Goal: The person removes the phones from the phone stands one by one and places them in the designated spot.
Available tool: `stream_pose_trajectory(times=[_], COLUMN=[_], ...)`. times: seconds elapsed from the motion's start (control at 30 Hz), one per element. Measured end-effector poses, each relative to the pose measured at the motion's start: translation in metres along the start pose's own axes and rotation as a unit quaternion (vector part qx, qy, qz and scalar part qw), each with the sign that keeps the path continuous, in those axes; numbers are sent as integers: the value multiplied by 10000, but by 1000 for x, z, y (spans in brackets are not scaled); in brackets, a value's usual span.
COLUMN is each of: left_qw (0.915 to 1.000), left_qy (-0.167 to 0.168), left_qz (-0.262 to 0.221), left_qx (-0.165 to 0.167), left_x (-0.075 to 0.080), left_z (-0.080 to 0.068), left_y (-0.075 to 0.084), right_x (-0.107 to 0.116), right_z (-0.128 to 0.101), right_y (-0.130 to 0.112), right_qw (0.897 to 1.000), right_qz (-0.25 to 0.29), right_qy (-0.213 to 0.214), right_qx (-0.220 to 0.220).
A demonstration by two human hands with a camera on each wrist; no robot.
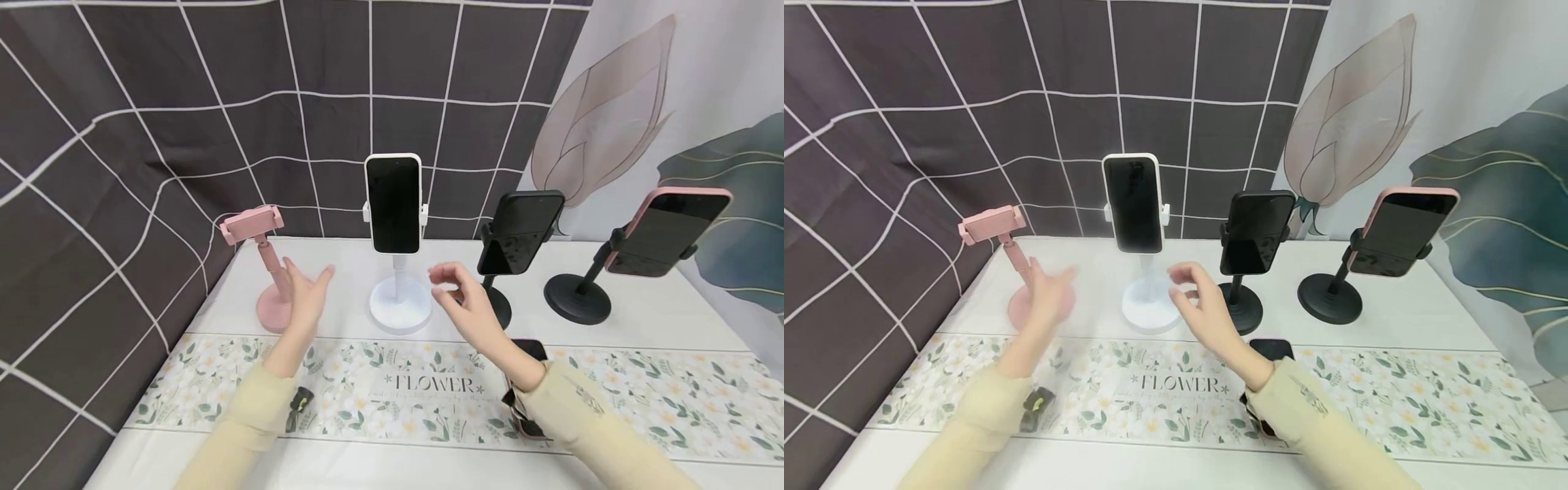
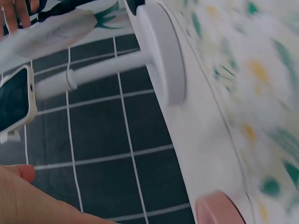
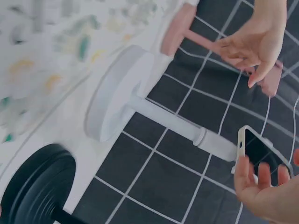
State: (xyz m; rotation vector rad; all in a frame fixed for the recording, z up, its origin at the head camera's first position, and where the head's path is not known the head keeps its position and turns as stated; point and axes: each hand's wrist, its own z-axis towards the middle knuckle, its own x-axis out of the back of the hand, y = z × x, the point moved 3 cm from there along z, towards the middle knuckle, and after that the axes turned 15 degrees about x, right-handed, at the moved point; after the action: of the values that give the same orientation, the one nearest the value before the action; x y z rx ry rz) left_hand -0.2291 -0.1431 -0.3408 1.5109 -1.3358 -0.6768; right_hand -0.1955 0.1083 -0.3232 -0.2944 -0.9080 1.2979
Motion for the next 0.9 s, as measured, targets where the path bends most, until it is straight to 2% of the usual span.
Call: stream_pose_trajectory(times=[0.1,0.17,0.3,0.37,0.47,0.6,0.73,0.9], left_qw=[9991,9951,9742,9639,9565,9539,9557,9574], left_qy=[-164,-256,-523,-696,-895,-1088,-1017,-840], left_qz=[-201,-605,-1481,-1768,-1906,-1869,-1758,-1666], left_qx=[-346,-744,-1622,-1867,-2021,-2079,-2132,-2204], left_x=[-18,-31,-53,-62,-75,-90,-97,-94], left_z=[-2,-1,4,7,10,11,13,12], left_y=[8,16,37,45,55,64,69,70], right_x=[-4,-7,-15,-18,-18,-16,-17,-20], right_z=[17,29,53,64,78,90,96,97], right_y=[8,12,20,23,25,27,27,27], right_qw=[9975,9938,9855,9827,9799,9781,9757,9727], right_qz=[389,679,1261,1459,1565,1514,1495,1616], right_qy=[401,642,938,1010,1151,1364,1545,1607], right_qx=[-444,-603,-638,-535,-445,-430,-415,-444])
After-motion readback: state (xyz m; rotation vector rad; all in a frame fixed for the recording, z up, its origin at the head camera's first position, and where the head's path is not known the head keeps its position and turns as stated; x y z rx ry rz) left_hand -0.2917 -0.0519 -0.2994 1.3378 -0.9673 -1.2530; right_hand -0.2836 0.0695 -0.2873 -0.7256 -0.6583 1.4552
